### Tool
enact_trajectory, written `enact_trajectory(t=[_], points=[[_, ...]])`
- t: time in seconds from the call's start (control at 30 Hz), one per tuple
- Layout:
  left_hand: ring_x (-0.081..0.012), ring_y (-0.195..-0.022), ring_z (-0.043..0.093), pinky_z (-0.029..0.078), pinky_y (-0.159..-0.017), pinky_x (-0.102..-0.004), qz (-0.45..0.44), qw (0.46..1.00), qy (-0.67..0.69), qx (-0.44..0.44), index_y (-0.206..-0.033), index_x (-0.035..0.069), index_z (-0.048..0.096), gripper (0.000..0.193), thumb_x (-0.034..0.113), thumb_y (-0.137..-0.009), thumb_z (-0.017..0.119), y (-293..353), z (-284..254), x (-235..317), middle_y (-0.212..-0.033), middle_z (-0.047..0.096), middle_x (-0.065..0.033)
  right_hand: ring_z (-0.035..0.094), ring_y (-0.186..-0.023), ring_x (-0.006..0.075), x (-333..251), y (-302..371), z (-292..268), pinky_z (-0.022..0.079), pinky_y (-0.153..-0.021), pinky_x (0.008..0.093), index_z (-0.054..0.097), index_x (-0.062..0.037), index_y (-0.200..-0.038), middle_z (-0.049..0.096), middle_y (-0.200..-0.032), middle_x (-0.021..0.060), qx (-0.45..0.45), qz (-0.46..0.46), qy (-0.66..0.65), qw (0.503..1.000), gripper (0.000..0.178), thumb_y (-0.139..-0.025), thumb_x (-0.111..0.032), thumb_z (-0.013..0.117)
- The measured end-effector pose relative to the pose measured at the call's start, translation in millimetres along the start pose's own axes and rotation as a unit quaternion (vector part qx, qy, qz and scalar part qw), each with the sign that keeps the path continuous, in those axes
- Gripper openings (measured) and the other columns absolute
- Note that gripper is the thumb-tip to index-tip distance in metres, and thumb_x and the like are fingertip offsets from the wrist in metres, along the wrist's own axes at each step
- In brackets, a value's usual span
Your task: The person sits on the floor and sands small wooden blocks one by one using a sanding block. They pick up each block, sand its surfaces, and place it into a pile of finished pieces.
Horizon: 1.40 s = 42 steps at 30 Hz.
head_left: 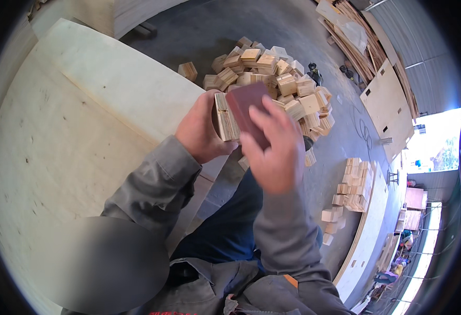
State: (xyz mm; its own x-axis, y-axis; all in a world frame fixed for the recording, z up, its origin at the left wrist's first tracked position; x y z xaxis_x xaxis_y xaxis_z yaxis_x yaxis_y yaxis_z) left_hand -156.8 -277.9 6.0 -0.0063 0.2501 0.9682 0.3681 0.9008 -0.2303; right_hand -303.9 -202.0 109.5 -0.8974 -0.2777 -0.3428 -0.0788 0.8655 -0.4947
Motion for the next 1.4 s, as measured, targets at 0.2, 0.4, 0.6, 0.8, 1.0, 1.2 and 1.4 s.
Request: enact_trajectory(t=[0.2,0.4,0.6,0.8,1.0,1.2,1.4], points=[[-0.0245,-0.13,0.065,0.053,-0.111,-0.0392,0.018,1.0,0.007,-0.023,-0.155,-0.002,0.033,0.103,0.006,-0.073,0.096,-4.3,2.7,-9.6,-0.14,0.06,-0.0167,0.068,-0.123,0.0424,36.7,-50.0,16.5,0.054,-0.108,0.0497,0.079,-0.0066,-0.128,0.069,-0.145,0.019,0.011,0.026,-0.003,1.0,0.044,-0.087,-0.023,0.08],[-0.0232,-0.13,0.065,0.053,-0.111,-0.0393,0.028,0.999,-0.006,-0.022,-0.154,-0.002,0.033,0.102,0.003,-0.072,0.095,-0.2,2.6,-11.9,-0.138,0.062,-0.0156,0.067,-0.124,0.0415,2.3,47.8,-20.4,0.054,-0.106,0.0489,0.077,-0.0051,-0.129,0.067,-0.146,0.0229,0.015,0.033,-0.032,0.999,0.05,-0.08,-0.011,0.087],[-0.0225,-0.129,0.066,0.054,-0.11,-0.0383,0.0,1.0,0.007,-0.022,-0.153,-0.001,0.035,0.101,0.004,-0.072,0.096,-0.8,4.3,-3.8,-0.137,0.062,-0.0147,0.068,-0.121,0.0404,3.5,54.2,-27.5,0.054,-0.106,0.0483,0.078,-0.0063,-0.126,0.066,-0.147,0.0206,0.017,0.027,-0.031,0.999,0.049,-0.079,-0.01,0.087],[-0.022,-0.128,0.067,0.055,-0.11,-0.0382,-0.001,0.999,0.023,-0.022,-0.15,0.002,0.038,0.1,0.004,-0.07,0.097,-7.2,5.1,-2.6,-0.137,0.062,-0.014,0.068,-0.127,0.0392,47.2,-39.5,15.1,0.054,-0.108,0.0505,0.077,-0.0074,-0.129,0.069,-0.143,0.0204,0.027,0.028,-0.029,0.999,0.047,-0.086,-0.025,0.082],[-0.0223,-0.13,0.065,0.054,-0.111,-0.0383,0.003,0.998,0.059,-0.033,-0.15,0.002,0.037,0.099,0.003,-0.071,0.096,-3.5,4.4,-2.1,-0.138,0.062,-0.0146,0.068,-0.125,0.042,30.8,6.6,-0.5,0.054,-0.107,0.05,0.076,-0.0034,-0.129,0.068,-0.144,0.0246,0.047,0.019,-0.055,0.997,0.047,-0.085,-0.018,0.085],[-0.0231,-0.131,0.065,0.052,-0.112,-0.0387,0.006,0.999,0.0,-0.031,-0.153,0.0,0.034,0.102,0.002,-0.071,0.095,-0.1,2.7,-7.1,-0.139,0.061,-0.0147,0.068,-0.123,0.04,2.0,84.0,-32.4,0.054,-0.106,0.0483,0.076,-0.0035,-0.128,0.065,-0.147,0.0232,0.025,0.058,-0.061,0.996,0.05,-0.079,-0.008,0.088],[-0.0247,-0.129,0.066,0.053,-0.11,-0.0387,-0.001,0.999,0.036,-0.019,-0.15,0.0,0.038,0.098,0.004,-0.07,0.095,-1.2,2.2,-6.0,-0.138,0.062,-0.016,0.069,-0.122,0.0409,25.9,19.0,-2.7,0.055,-0.106,0.0482,0.078,-0.0047,-0.125,0.069,-0.143,0.0216,0.04,0.023,-0.052,0.998,0.046,-0.081,-0.015,0.086]])
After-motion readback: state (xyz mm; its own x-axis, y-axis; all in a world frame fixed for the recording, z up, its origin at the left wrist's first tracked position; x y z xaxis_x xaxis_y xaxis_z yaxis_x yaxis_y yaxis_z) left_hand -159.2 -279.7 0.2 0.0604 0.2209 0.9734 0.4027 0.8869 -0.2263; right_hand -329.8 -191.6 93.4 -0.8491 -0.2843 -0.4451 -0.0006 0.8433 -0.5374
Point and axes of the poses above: each hand's wrist, its own y-axis away from the middle knuckle, its own z-axis out of the palm, x = y × z, the point moved 5 cm from there along -y, towards the middle knuckle
